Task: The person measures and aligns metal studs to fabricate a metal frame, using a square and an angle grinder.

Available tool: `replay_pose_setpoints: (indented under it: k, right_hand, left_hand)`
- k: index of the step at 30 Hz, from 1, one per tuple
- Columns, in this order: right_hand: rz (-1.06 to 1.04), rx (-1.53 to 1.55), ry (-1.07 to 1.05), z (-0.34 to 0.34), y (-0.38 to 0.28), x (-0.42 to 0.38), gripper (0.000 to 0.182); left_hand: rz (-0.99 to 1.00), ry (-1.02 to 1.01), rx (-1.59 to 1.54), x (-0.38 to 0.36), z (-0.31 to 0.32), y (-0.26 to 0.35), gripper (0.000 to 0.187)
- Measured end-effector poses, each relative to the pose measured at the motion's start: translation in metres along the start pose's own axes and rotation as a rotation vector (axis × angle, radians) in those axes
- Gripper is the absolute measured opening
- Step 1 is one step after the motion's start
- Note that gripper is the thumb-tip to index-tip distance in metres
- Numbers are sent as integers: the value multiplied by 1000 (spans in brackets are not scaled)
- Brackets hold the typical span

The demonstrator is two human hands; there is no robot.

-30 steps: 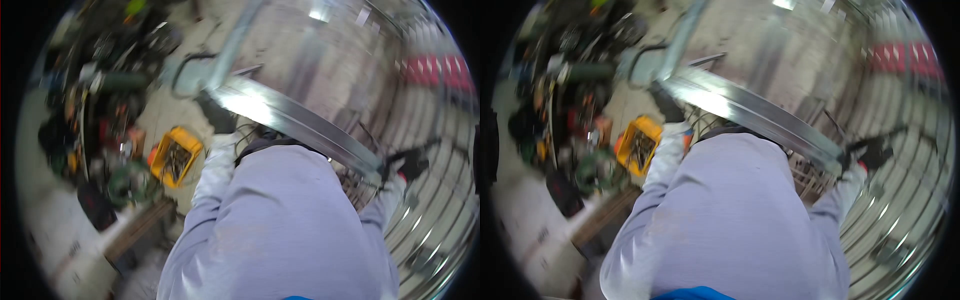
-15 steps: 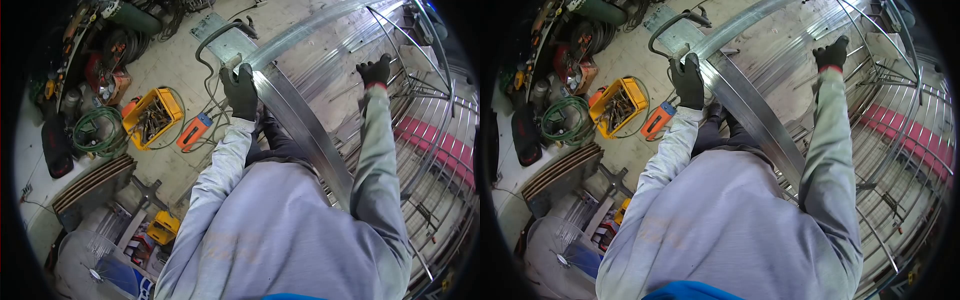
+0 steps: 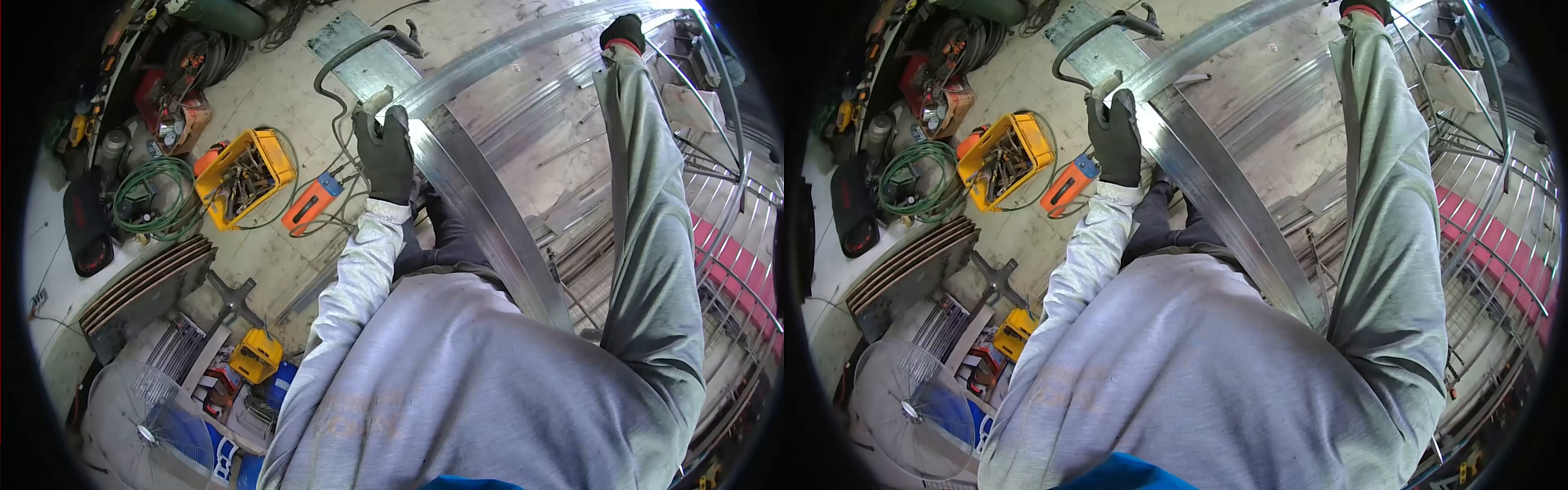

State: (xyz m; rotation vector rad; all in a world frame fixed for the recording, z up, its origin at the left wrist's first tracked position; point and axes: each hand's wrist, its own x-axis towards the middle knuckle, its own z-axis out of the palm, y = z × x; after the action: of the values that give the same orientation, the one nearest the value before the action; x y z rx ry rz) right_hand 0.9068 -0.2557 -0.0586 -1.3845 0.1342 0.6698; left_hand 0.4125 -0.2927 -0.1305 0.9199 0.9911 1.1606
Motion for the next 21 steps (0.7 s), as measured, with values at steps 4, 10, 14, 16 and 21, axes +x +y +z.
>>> replay_pose_setpoints:
  k: [4,10,14,16,21]
  right_hand:
    - [-16,-11,-5,7,-5,5,99]
    - [-21,-15,7,6,-8,13,97]
    - [-23,-32,3,11,-7,21,96]
    - [-24,-38,2,10,-7,24,96]
    - [-25,-47,-5,12,-5,29,94]
  left_hand:
    - [-66,8,-4,-5,4,14,29]
    - [-66,34,-25,-6,9,18,31]
    - [-152,27,6,-9,2,20,33]
    - [-104,38,-1,-6,3,14,32]
    - [-80,41,0,-5,0,14,32]
